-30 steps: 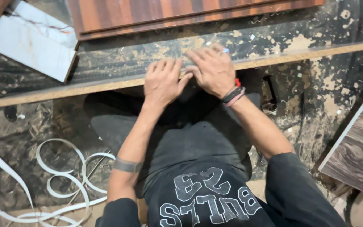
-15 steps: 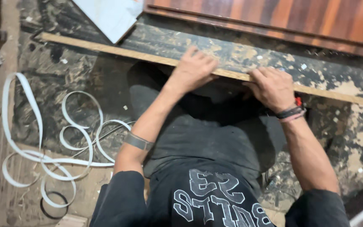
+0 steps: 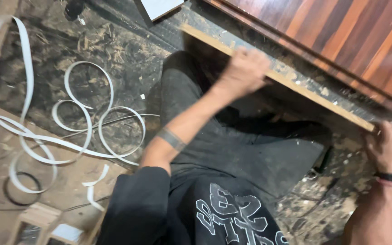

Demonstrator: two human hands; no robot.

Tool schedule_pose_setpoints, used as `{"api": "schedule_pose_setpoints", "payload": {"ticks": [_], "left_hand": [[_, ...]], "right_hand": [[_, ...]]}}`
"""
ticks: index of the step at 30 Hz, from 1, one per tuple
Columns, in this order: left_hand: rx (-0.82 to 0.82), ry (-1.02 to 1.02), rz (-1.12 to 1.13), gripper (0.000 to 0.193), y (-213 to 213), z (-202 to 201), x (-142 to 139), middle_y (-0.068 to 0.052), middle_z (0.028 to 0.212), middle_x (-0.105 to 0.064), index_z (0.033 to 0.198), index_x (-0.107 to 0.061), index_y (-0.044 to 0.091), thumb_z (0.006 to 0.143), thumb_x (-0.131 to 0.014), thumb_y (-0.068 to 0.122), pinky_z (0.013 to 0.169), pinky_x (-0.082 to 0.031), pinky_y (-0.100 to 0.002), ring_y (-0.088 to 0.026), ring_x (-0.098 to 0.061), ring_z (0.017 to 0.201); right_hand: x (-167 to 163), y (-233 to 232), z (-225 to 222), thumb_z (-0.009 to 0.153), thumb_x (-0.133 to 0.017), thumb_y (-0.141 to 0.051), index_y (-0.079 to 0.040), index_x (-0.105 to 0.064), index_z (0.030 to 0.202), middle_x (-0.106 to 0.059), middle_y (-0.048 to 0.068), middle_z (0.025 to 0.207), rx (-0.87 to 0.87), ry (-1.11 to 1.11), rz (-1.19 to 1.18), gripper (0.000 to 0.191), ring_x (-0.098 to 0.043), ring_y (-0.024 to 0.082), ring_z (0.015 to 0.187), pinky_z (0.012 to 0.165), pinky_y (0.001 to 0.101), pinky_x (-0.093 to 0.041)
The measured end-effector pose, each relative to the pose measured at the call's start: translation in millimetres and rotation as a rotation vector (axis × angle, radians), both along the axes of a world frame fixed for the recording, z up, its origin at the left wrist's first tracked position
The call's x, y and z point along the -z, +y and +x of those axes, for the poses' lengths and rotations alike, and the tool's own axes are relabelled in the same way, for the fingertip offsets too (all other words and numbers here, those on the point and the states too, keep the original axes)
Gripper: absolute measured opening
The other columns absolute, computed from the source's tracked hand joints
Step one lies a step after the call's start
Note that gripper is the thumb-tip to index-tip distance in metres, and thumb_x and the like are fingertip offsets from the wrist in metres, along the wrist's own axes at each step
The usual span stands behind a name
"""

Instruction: The person sits on the floor and applies white edge banding tape to the edge of a wooden board. They heat the tape with a hand iron to stick it down, press the banding along the board edge by hand, and work the strip end to end along the panel.

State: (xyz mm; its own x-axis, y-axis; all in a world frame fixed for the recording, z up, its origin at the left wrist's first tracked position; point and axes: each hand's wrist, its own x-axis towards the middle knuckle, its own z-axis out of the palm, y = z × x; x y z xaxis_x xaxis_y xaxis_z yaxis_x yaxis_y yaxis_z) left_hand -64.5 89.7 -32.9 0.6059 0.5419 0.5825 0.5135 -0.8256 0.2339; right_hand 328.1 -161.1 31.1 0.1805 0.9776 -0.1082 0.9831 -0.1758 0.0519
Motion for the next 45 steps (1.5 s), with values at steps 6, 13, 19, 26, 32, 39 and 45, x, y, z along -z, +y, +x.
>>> {"api": "schedule_pose_setpoints", "payload": {"ticks": [6,13,19,26,32,39,45], "left_hand": [[-0.142,-0.014,0.085,0.012,-51.4,77.0,8.9,-0.003,0.078,-0.053,0.080,-0.060,0.017,0.085,-0.061,0.028,0.076,-0.041,-0.041,-0.023,-0.053,0.082],[-0.190,-0.068,-0.005,0.012,-71.3,97.0,17.9,0.000,0.078,-0.053,0.076,-0.059,0.018,0.086,-0.061,0.025,0.077,-0.040,-0.039,-0.021,-0.053,0.083],[-0.200,-0.098,-0.003,0.011,-69.6,95.0,22.0,-0.001,0.080,-0.055,0.078,-0.063,0.015,0.084,-0.061,0.024,0.078,-0.040,-0.036,-0.020,-0.055,0.085],[-0.155,-0.150,-0.009,0.012,-66.4,93.7,28.8,-0.002,0.079,-0.057,0.080,-0.063,0.015,0.086,-0.061,0.024,0.080,-0.041,-0.035,-0.020,-0.057,0.085],[-0.170,-0.263,0.124,0.015,-47.5,87.1,30.9,-0.005,0.081,-0.059,0.080,-0.064,0.011,0.083,-0.059,0.025,0.100,-0.040,-0.040,-0.023,-0.060,0.091],[0.059,-0.213,0.088,0.011,13.5,12.8,15.5,-0.003,0.073,-0.051,0.075,-0.058,0.020,0.083,-0.063,0.025,0.079,-0.043,-0.044,-0.025,-0.057,0.077],[0.074,0.078,-0.086,0.048,89.9,-140.8,8.2,-0.011,0.098,-0.063,0.101,-0.066,0.010,0.084,-0.090,0.048,0.089,-0.053,-0.046,-0.032,-0.063,0.094]], "right_hand": [[6.7,56.0,-82.8,0.090,-0.087,-0.034,-0.004,-0.067,0.122,-0.067,0.016,0.102,-0.101,0.155,0.084,0.048,-0.065,0.036,0.095,0.086,0.0469,-0.051],[19.9,110.4,-153.9,0.101,-0.071,-0.013,-0.004,-0.054,0.094,-0.062,0.016,0.093,-0.179,0.114,0.050,0.020,-0.062,0.038,0.088,0.079,0.0423,-0.050],[15.1,113.5,-166.3,0.101,-0.079,-0.020,-0.003,-0.055,0.096,-0.064,0.018,0.090,-0.142,0.196,0.058,0.030,-0.063,0.038,0.082,0.073,0.0436,-0.049],[16.7,120.0,-177.1,0.100,-0.078,-0.015,-0.002,-0.061,0.104,-0.066,0.017,0.093,-0.129,0.283,0.085,0.022,-0.067,0.033,0.084,0.077,0.0406,-0.051],[19.0,121.7,-166.5,0.102,-0.075,-0.011,-0.002,-0.061,0.104,-0.067,0.017,0.093,-0.178,0.191,0.068,0.017,-0.066,0.035,0.087,0.084,0.0419,-0.051],[2.3,119.1,-147.1,0.096,-0.081,-0.021,-0.007,-0.068,0.125,-0.069,0.016,0.105,-0.114,0.255,0.053,0.035,-0.067,0.037,0.096,0.083,0.0450,-0.053],[-7.1,54.9,-82.7,0.094,-0.080,-0.027,-0.011,-0.072,0.119,-0.070,0.014,0.097,0.029,0.110,0.019,0.031,-0.067,0.037,0.093,0.078,0.0476,-0.051]]}}
